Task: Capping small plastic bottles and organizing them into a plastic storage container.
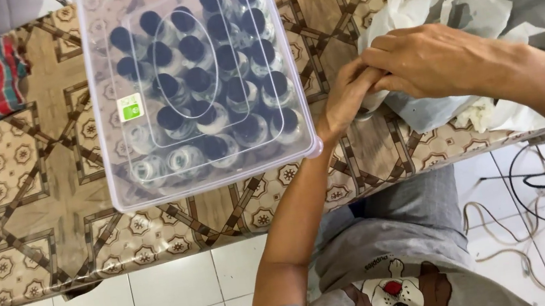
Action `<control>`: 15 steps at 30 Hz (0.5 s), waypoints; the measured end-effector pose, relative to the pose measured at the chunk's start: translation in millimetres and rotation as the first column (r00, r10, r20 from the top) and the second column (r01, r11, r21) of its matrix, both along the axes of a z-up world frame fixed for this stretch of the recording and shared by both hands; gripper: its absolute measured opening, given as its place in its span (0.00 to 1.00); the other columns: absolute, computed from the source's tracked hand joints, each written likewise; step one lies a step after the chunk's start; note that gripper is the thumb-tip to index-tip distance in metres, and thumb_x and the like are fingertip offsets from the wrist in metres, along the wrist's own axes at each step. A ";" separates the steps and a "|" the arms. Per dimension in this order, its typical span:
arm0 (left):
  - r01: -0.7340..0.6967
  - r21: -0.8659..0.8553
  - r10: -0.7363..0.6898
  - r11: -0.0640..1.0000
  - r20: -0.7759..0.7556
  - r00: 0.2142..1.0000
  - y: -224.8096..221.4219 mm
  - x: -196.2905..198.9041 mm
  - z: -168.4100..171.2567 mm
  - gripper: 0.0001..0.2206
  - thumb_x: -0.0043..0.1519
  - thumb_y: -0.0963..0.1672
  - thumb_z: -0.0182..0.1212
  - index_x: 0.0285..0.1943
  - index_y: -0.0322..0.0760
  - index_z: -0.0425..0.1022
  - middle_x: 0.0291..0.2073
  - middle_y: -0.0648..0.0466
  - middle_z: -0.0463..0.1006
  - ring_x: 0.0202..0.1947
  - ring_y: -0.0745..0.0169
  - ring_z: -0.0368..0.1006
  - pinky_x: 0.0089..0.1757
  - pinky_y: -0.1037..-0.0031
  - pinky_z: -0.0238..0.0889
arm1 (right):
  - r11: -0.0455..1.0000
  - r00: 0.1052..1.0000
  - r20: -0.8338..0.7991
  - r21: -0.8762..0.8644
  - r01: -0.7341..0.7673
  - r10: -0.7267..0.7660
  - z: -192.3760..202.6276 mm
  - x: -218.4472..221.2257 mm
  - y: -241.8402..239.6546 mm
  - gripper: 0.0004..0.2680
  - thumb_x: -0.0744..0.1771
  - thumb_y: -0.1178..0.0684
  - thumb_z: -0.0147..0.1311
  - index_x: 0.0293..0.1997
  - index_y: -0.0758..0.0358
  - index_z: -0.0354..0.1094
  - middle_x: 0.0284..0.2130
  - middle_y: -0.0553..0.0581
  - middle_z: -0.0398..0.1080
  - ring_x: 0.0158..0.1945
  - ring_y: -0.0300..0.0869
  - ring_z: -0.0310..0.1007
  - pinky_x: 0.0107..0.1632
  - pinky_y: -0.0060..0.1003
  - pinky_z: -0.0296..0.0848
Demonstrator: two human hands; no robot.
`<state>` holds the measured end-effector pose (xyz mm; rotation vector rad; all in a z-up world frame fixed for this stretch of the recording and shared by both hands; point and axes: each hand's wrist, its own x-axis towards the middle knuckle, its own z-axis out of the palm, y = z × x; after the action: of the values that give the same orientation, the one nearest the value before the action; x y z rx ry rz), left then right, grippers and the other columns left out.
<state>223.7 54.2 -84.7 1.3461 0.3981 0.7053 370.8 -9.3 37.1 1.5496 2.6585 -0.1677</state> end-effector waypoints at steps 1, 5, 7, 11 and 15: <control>0.003 -0.009 -0.003 1.000 -0.002 1.000 -2.0 1.7 1.3 0.12 0.63 0.50 0.54 0.32 0.42 0.74 0.24 0.58 0.72 0.29 0.69 0.69 0.38 0.76 0.65 | 1.000 1.000 -0.002 -0.009 0.003 -0.003 -3.5 4.6 -0.7 0.12 0.70 0.43 0.46 0.51 0.61 0.61 0.38 0.56 0.71 0.38 0.46 0.80 0.41 0.40 0.85; -0.019 -0.051 0.021 0.999 0.035 0.999 -6.0 -0.6 0.0 0.12 0.66 0.50 0.54 0.40 0.41 0.77 0.30 0.56 0.77 0.34 0.67 0.73 0.43 0.75 0.68 | 0.980 0.976 -0.133 0.119 -0.157 0.173 -15.6 14.5 3.3 0.11 0.71 0.45 0.44 0.49 0.63 0.63 0.37 0.58 0.72 0.35 0.46 0.79 0.44 0.41 0.84; -0.013 -0.059 0.016 0.998 0.040 0.999 -7.7 0.8 -1.8 0.12 0.66 0.51 0.54 0.40 0.42 0.77 0.30 0.57 0.77 0.34 0.67 0.73 0.42 0.75 0.68 | 0.973 0.962 -0.170 0.118 -0.197 0.215 -18.7 17.8 5.4 0.12 0.71 0.44 0.42 0.50 0.63 0.63 0.38 0.59 0.72 0.38 0.47 0.79 0.48 0.43 0.84; -0.105 -0.027 0.106 0.994 0.052 0.993 -3.8 12.3 -17.7 0.13 0.66 0.51 0.55 0.42 0.39 0.78 0.34 0.54 0.79 0.38 0.65 0.74 0.42 0.73 0.69 | 0.963 0.941 -0.236 0.173 -0.205 0.243 -18.1 16.6 5.5 0.10 0.71 0.49 0.43 0.50 0.63 0.64 0.38 0.59 0.73 0.37 0.46 0.78 0.45 0.42 0.84; 0.003 -0.088 -0.007 0.996 -0.043 0.999 -6.8 -1.9 4.6 0.21 0.65 0.54 0.54 0.56 0.38 0.77 0.45 0.45 0.83 0.47 0.50 0.80 0.55 0.63 0.71 | 0.951 0.965 -0.189 0.286 -0.120 0.179 -31.1 15.0 -4.7 0.13 0.71 0.46 0.46 0.54 0.67 0.64 0.40 0.63 0.75 0.38 0.51 0.81 0.41 0.41 0.86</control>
<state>221.9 47.3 -80.1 1.2804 0.4557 0.6481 385.9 -14.0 6.0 1.4593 3.0679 0.0461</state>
